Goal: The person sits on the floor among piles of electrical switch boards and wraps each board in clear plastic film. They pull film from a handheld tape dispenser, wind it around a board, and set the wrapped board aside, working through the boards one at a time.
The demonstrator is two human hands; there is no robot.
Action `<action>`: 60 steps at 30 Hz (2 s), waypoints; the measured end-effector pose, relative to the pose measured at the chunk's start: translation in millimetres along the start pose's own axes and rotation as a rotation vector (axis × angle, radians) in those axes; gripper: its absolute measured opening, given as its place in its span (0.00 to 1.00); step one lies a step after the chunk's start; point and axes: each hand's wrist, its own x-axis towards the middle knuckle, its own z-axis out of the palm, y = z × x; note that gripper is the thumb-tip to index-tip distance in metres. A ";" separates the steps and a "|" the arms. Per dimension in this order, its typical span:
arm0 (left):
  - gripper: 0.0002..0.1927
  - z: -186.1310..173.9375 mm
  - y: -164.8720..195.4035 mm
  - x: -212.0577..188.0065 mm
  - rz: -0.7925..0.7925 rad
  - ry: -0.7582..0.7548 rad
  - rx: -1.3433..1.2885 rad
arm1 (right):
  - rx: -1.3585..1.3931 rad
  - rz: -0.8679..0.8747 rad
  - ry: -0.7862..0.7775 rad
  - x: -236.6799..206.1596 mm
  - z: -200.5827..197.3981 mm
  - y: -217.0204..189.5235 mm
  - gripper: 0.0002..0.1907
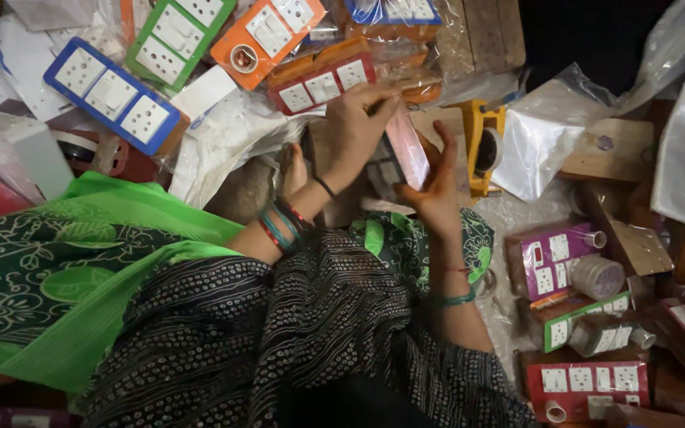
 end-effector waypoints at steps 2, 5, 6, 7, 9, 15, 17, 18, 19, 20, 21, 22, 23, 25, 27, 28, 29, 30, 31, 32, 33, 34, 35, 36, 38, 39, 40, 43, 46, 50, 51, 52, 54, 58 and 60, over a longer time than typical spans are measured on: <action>0.08 -10.3 6.0 -5.1 0.158 -0.026 0.123 | 0.064 -0.002 -0.055 5.6 -12.5 2.3 0.55; 0.12 -30.2 5.6 -3.7 0.388 -0.133 0.414 | 0.146 -0.024 -0.196 22.4 -35.9 2.1 0.57; 0.15 -35.5 3.3 1.4 0.525 -0.159 0.475 | 0.112 -0.021 -0.249 29.7 -44.3 0.3 0.57; 0.19 -40.3 1.4 5.1 0.662 -0.186 0.536 | 0.078 -0.017 -0.302 38.8 -52.4 -2.3 0.58; 0.27 -50.2 -1.7 6.2 0.721 -0.279 0.495 | 0.016 0.046 -0.308 55.1 -67.9 -8.5 0.57; 0.29 -59.8 -5.1 -12.1 0.729 -0.350 0.493 | -0.120 0.009 -0.433 78.6 -121.4 1.7 0.50; 0.28 -57.9 -5.9 -17.7 0.689 -0.348 0.469 | -0.062 -0.001 -0.303 67.2 -147.6 24.8 0.43; 0.28 -57.1 -6.4 -18.7 0.671 -0.347 0.466 | -0.008 0.054 -0.169 59.0 -161.3 40.0 0.37; 0.28 -56.6 -6.9 -18.4 0.654 -0.342 0.465 | 0.043 0.104 -0.037 51.0 -175.2 56.5 0.32; 0.28 -56.5 -7.2 -17.3 0.638 -0.346 0.456 | -0.053 0.166 0.161 41.4 -188.5 73.8 0.24; 0.28 -57.0 -6.9 -16.0 0.623 -0.349 0.448 | -0.149 0.226 0.360 31.7 -199.9 91.3 0.18; 0.28 -57.5 -5.8 -14.7 0.611 -0.353 0.440 | -0.161 0.283 0.483 23.5 -210.1 107.6 0.15; 0.28 -57.6 -3.3 -14.8 0.600 -0.375 0.436 | -0.174 0.340 0.607 16.0 -217.6 122.4 0.13; 0.27 -56.6 5.7 -19.5 0.579 -0.418 0.425 | -0.248 0.311 0.567 3.7 -224.0 146.2 0.11; 0.29 -52.7 21.6 -34.9 0.548 -0.442 0.537 | -0.229 0.307 0.502 -1.5 -221.7 159.0 0.09; 0.31 -49.7 31.9 -46.5 0.531 -0.455 0.591 | -0.174 0.318 0.460 -2.0 -215.9 162.5 0.08; 0.29 -45.6 42.8 -58.0 0.521 -0.501 0.640 | -0.122 0.326 0.424 -0.2 -211.5 159.7 0.07; 0.29 -39.6 53.2 -67.1 0.524 -0.542 0.683 | -0.153 0.326 0.443 1.9 -203.5 156.3 0.08; 0.29 -33.5 62.4 -71.8 0.539 -0.572 0.727 | -0.184 0.310 0.466 5.5 -199.1 152.7 0.11; 0.29 -29.1 70.2 -74.1 0.537 -0.563 0.727 | -0.231 0.331 0.467 8.8 -195.3 149.0 0.07; 0.29 -25.1 77.2 -74.7 0.540 -0.554 0.721 | -0.278 0.352 0.474 11.9 -189.2 142.7 0.07; 0.29 -21.1 82.7 -72.9 0.548 -0.545 0.715 | -0.436 0.404 0.481 14.7 -186.5 134.7 0.05; 0.30 -17.8 87.2 -70.5 0.506 -0.574 0.693 | -0.310 0.382 0.502 16.4 -180.5 129.3 0.08; 0.30 -15.6 90.9 -68.8 0.461 -0.608 0.672 | -0.224 0.372 0.521 16.7 -180.2 122.2 0.06; 0.31 -10.5 94.0 -64.0 0.355 -0.689 0.667 | -0.147 0.356 0.554 12.5 -176.6 115.5 0.05; 0.31 -8.5 94.2 -62.5 0.296 -0.732 0.684 | -0.155 0.349 0.570 8.4 -175.5 115.2 0.05; 0.32 -7.8 93.8 -61.7 0.230 -0.777 0.705 | -0.160 0.348 0.582 3.2 -176.9 115.7 0.05; 0.12 -4.3 89.7 -54.5 0.013 -0.982 0.720 | -0.326 0.351 0.638 -14.8 -182.8 124.5 0.07; 0.19 -5.1 87.6 -43.0 0.118 -0.911 0.454 | -0.092 0.310 0.647 -34.0 -185.1 136.8 0.07; 0.32 2.7 85.9 -26.1 0.181 -1.102 0.581 | 0.030 0.483 0.654 -64.6 -176.9 151.0 0.06; 0.30 5.3 84.7 -25.5 0.421 -0.990 0.707 | 0.083 0.472 0.614 -73.1 -173.5 155.1 0.06; 0.29 6.3 82.4 -25.9 0.653 -0.871 0.829 | 0.146 0.425 0.593 -78.8 -172.4 159.2 0.07; 0.21 13.1 73.3 -21.7 0.717 -0.855 0.611 | 0.356 0.040 0.510 -84.6 -173.1 168.8 0.09; 0.21 32.7 50.4 -8.2 0.871 -0.977 0.510 | -0.039 0.262 0.356 -70.0 -187.0 179.3 0.04; 0.20 39.7 44.1 -4.7 0.737 -1.056 0.591 | -0.014 0.431 0.490 -62.3 -193.1 176.1 0.03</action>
